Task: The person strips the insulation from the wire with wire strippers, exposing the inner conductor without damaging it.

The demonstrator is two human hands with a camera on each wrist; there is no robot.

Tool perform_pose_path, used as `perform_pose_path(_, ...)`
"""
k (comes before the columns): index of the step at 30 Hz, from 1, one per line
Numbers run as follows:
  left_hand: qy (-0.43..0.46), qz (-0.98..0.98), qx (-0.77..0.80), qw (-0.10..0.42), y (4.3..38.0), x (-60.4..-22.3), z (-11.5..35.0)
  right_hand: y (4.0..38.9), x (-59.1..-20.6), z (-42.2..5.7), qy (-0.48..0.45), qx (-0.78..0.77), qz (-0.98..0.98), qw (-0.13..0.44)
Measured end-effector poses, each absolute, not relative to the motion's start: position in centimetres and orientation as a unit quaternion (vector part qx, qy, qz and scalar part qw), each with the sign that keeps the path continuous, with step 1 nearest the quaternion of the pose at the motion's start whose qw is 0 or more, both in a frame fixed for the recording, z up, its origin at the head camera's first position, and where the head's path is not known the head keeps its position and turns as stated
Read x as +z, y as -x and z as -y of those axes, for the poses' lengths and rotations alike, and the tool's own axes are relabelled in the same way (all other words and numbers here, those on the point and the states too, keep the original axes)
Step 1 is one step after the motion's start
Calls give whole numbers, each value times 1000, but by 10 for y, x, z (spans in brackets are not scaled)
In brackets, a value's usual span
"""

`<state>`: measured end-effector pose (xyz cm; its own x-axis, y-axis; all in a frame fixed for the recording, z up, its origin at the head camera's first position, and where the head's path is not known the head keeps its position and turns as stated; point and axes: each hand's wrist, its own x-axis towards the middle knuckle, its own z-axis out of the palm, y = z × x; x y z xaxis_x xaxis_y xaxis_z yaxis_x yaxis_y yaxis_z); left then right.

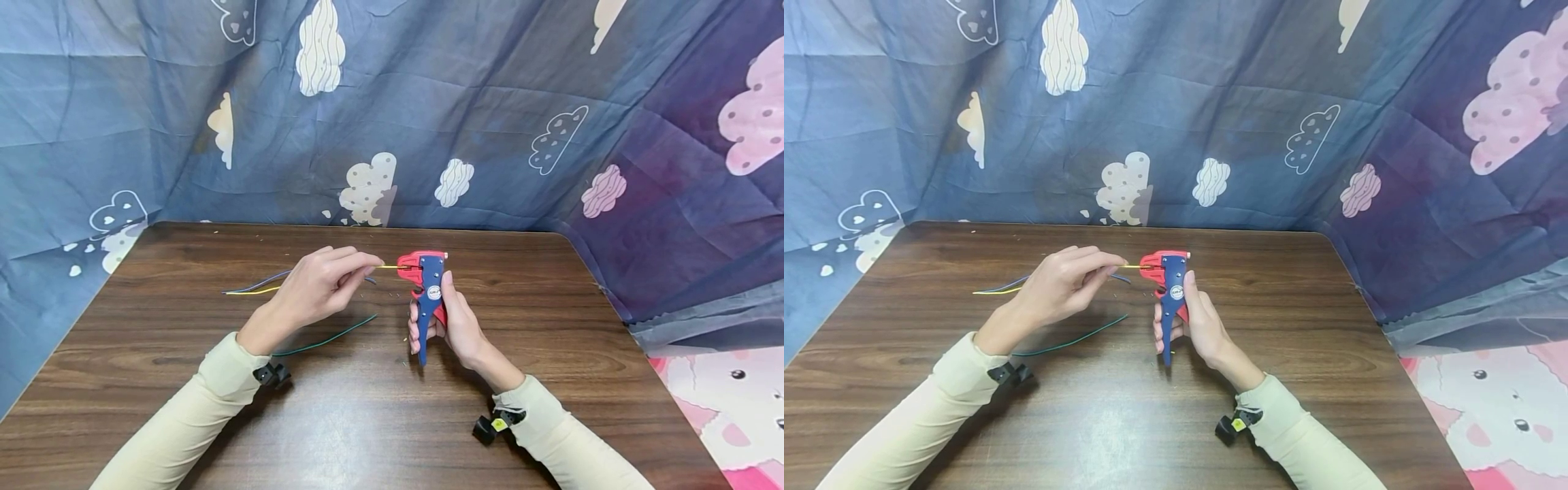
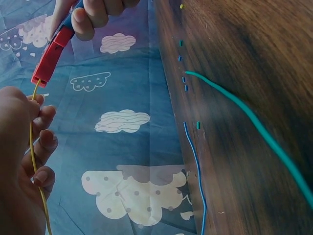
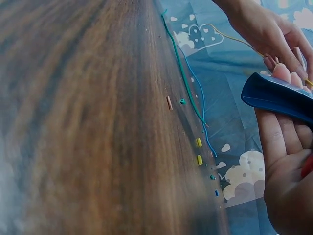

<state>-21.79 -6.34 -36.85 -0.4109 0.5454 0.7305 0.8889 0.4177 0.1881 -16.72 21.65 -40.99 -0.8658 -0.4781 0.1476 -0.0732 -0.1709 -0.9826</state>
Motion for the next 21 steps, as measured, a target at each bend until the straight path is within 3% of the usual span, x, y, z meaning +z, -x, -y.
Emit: perform_pose_path(21,460,786,-295,291,218,-370,62,165,-409,-217,202,-714,-661,114)
